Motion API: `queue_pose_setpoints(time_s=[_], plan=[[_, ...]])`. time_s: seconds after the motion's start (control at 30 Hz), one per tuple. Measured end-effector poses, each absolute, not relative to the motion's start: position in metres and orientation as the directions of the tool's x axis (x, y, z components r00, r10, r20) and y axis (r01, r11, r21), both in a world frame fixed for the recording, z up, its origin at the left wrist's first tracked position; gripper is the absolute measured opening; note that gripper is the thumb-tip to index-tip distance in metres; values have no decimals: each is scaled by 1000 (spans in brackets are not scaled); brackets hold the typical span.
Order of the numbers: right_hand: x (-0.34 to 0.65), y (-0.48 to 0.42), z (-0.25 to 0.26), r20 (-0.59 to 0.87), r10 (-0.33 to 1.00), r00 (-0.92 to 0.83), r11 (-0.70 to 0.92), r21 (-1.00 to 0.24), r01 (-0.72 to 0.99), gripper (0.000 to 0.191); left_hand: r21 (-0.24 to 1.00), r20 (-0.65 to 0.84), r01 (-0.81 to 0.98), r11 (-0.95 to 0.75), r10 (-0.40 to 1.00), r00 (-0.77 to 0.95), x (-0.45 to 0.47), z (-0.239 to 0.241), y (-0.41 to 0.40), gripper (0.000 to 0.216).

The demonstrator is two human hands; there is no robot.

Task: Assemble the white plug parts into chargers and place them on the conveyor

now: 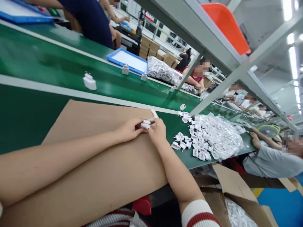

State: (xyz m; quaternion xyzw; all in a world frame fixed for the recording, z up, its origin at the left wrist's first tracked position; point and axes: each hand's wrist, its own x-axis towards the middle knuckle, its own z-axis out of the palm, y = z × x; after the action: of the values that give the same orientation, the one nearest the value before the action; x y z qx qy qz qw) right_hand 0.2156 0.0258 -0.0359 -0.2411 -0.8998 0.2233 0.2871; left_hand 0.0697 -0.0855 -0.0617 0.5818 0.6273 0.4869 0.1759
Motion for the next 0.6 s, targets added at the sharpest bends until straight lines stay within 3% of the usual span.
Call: queue_pose_setpoints(time_s=[0.2,0.37,0.47,0.6], plan=[[218,34,-39,390,526,-756,730,-662,167,57,797,332,594,-110,902,-277,68,-65,-83,36],[235,52,-25,295,475,-829,664,-738,118,83,927,168,374,-9,903,-394,69,-54,-82,58],[241,54,-16,282,358,-890,706,-706,60,79,993,22,118,27,916,-401,66,-42,-83,66],[241,47,-16,324,268,-907,702,-710,-46,64,989,-127,-112,100,958,-259,65,-36,-88,72]])
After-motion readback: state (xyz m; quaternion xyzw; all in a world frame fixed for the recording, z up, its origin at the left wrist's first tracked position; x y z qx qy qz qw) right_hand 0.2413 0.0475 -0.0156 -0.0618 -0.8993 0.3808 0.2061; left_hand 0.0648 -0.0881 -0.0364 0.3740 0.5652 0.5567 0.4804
